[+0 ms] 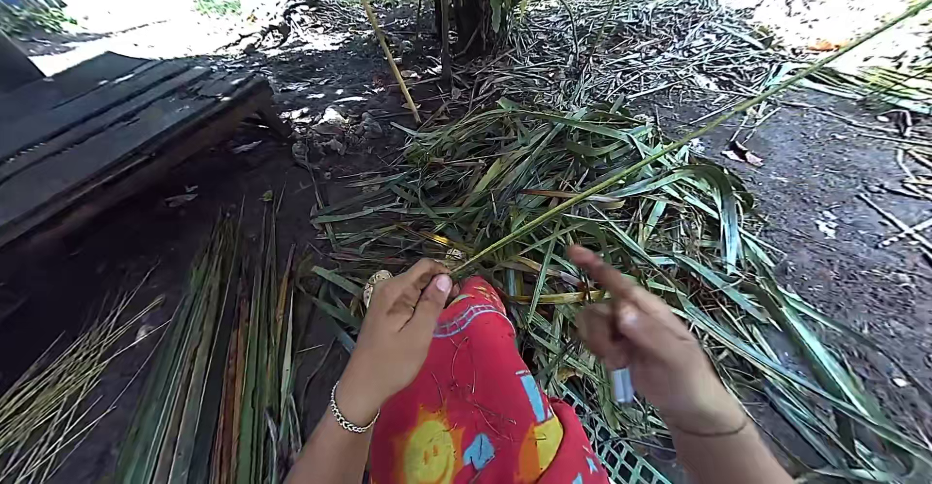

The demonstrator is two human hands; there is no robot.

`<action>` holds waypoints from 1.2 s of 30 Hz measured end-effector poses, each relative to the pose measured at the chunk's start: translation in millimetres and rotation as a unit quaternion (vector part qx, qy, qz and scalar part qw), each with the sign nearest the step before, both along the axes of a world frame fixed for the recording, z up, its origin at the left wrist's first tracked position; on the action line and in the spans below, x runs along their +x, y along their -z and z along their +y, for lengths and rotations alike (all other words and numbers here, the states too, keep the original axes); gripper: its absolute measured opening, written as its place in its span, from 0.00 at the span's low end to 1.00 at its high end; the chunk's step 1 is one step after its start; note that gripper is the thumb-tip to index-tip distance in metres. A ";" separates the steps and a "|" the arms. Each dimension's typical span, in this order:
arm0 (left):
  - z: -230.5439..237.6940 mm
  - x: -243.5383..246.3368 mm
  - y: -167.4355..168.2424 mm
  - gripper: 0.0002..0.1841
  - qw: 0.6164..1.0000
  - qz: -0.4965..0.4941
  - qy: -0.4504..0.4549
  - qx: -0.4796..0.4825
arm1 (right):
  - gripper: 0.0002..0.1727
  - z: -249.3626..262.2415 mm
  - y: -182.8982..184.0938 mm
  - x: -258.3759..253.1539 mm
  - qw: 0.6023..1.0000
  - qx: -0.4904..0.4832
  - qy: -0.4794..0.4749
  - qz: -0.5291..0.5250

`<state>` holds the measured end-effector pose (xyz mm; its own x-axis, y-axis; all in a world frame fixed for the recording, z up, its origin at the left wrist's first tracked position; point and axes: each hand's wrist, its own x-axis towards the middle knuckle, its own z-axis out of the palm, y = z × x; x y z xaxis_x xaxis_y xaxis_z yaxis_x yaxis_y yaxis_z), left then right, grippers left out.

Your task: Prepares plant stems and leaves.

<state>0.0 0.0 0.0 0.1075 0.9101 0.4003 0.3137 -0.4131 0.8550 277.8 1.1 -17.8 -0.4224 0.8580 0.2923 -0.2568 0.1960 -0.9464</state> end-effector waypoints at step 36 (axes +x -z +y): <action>-33.0 26.4 21.0 0.17 0.928 -0.280 0.049 -0.239 | 0.20 30.3 10.1 -50.4 0.964 0.196 0.097 -0.149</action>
